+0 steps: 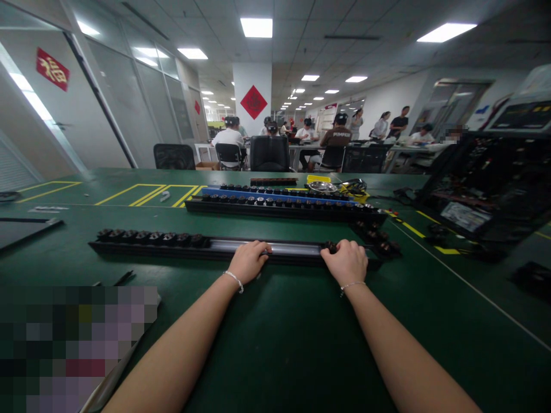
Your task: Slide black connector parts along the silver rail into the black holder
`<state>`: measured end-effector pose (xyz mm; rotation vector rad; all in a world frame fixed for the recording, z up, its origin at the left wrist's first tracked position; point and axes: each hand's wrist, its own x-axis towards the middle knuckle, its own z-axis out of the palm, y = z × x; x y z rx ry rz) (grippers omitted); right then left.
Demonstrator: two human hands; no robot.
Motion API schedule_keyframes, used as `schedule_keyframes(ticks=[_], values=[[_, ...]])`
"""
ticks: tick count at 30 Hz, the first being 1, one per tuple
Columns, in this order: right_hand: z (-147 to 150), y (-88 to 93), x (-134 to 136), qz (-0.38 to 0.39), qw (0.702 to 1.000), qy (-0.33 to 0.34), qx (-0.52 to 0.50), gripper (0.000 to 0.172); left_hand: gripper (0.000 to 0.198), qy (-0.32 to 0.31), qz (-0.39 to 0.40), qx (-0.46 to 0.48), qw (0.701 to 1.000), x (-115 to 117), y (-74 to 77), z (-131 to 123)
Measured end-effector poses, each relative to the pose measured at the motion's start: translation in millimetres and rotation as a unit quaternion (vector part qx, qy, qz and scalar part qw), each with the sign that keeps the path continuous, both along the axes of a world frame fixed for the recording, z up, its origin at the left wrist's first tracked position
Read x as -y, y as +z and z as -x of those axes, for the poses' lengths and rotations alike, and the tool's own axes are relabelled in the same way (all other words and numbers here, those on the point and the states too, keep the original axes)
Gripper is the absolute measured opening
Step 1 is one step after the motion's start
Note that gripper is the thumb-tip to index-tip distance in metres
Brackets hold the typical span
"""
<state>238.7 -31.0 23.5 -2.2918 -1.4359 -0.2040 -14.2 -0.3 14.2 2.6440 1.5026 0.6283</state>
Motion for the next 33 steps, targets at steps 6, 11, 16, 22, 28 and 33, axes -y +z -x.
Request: schedule_keyframes(ticks=[6,11,16,22,28,33], values=[[-2,1.1,0,0.001,1.000,-0.005,-0.005,0.033,0.016,-0.001,0.006,0.004,1.000,1,0.7,0],[-3,1.4,1,0.001,1.000,-0.011,0.004,0.033,0.015,0.000,0.005,0.009,1.000,1,0.8,0],[-4,0.6,0,0.000,1.000,-0.018,0.012,0.033,0.016,-0.002,-0.001,0.005,1.000,1,-0.2,0],[-9,0.5,0,0.001,1.000,-0.027,0.012,0.034,0.015,-0.004,-0.004,0.008,1.000,0,-0.7,0],[-16,3.1,1,0.014,0.999,-0.040,0.000,0.036,0.016,-0.001,0.006,0.009,1.000,2,1.7,-1],[-19,4.5,1,0.020,0.999,-0.044,-0.009,0.038,0.017,0.001,0.012,0.008,1.000,2,3.0,-1]])
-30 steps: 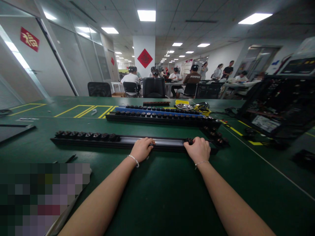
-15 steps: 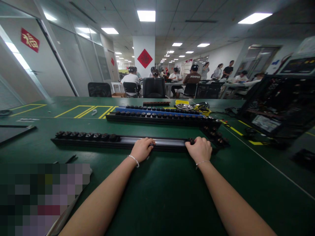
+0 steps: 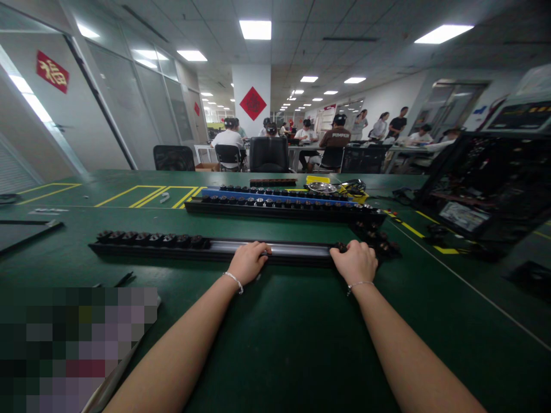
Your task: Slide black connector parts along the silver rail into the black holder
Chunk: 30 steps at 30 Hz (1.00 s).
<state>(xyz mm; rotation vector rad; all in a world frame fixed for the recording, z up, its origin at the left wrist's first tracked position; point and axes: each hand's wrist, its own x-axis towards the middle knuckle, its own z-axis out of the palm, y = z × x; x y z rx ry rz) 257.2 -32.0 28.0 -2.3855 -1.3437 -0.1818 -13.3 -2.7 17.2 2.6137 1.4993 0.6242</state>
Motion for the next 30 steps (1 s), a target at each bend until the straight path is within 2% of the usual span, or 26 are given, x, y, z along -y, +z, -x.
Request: schedule_keyframes(ticks=[30], values=[[-17,-1.0,2,-0.018,0.999,-0.032,0.002,0.043,0.018,0.002,0.004,-0.001,1.000,0,-0.8,0]])
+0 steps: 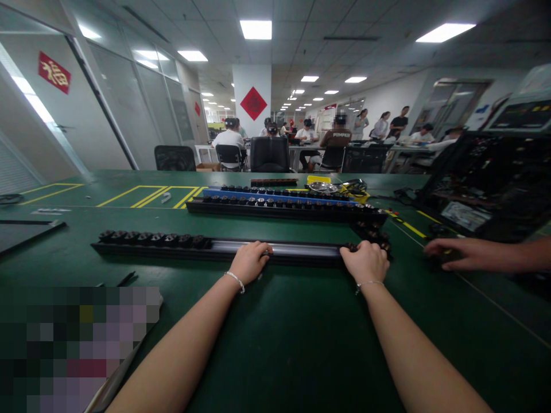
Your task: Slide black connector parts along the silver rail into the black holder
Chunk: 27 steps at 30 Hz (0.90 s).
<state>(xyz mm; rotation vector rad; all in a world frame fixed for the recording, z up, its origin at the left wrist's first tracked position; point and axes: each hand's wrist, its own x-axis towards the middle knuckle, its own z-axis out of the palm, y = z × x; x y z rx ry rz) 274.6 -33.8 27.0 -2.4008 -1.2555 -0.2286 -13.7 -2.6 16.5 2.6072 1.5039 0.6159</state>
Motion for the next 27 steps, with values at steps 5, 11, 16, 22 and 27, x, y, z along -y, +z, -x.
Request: schedule_keyframes(ticks=[5,11,16,22,27], values=[[-4,0.0,-1,0.000,1.000,-0.006,-0.007,0.043,0.018,-0.004,0.002,0.004,1.000,0,-0.1,0],[-8,0.6,0,0.003,1.000,-0.015,-0.008,0.043,0.017,-0.004,0.004,0.007,1.000,0,1.0,0],[-15,1.4,1,-0.001,1.000,-0.017,-0.012,0.043,0.018,0.001,0.013,0.007,1.000,0,0.7,0],[-23,1.1,2,-0.004,0.999,-0.033,-0.018,0.043,0.018,-0.002,0.008,0.007,1.000,0,0.5,-1],[-25,1.7,2,0.001,0.999,-0.037,-0.025,0.044,0.017,-0.007,-0.002,0.007,1.000,0,0.0,0]])
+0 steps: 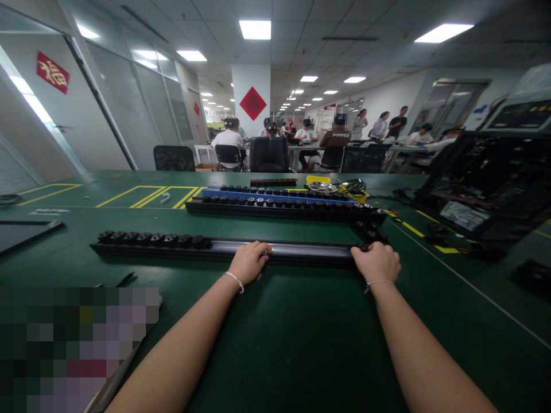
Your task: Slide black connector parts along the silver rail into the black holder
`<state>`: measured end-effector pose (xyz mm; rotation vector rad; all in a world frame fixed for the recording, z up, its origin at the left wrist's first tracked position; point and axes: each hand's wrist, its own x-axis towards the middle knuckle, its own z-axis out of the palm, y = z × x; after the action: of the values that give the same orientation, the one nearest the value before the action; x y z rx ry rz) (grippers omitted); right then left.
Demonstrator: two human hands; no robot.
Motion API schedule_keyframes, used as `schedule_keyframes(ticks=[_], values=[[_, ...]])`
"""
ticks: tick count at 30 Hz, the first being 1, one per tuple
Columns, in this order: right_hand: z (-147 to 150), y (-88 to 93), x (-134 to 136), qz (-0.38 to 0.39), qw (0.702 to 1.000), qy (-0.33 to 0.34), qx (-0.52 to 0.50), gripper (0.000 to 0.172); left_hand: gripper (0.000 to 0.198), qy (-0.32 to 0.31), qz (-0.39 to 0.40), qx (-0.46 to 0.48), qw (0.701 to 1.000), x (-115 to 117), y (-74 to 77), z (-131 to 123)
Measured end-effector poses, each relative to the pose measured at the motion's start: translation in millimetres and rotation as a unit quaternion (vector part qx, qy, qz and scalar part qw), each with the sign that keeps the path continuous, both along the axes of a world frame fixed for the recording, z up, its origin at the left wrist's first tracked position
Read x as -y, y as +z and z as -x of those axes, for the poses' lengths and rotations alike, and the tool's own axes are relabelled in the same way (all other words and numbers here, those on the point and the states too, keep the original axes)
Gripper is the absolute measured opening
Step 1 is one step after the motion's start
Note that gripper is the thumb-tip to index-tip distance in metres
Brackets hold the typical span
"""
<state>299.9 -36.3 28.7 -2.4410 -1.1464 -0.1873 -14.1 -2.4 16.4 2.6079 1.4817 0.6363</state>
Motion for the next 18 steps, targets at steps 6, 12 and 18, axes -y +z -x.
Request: schedule_keyframes(ticks=[6,12,18], values=[[-1.0,-0.7,-0.3,-0.003,1.000,0.005,0.002,0.045,0.016,-0.006,-0.013,0.001,1.000,-1.3,-1.4,0.9],[-2.7,-3.1,-1.1,-0.006,1.000,0.009,0.008,0.046,0.016,-0.002,-0.013,-0.005,1.000,-1.7,-2.4,0.5],[-3.6,-3.1,-0.8,-0.007,1.000,0.005,0.013,0.047,0.017,0.006,-0.010,-0.018,1.000,-2.2,-2.4,0.3]])
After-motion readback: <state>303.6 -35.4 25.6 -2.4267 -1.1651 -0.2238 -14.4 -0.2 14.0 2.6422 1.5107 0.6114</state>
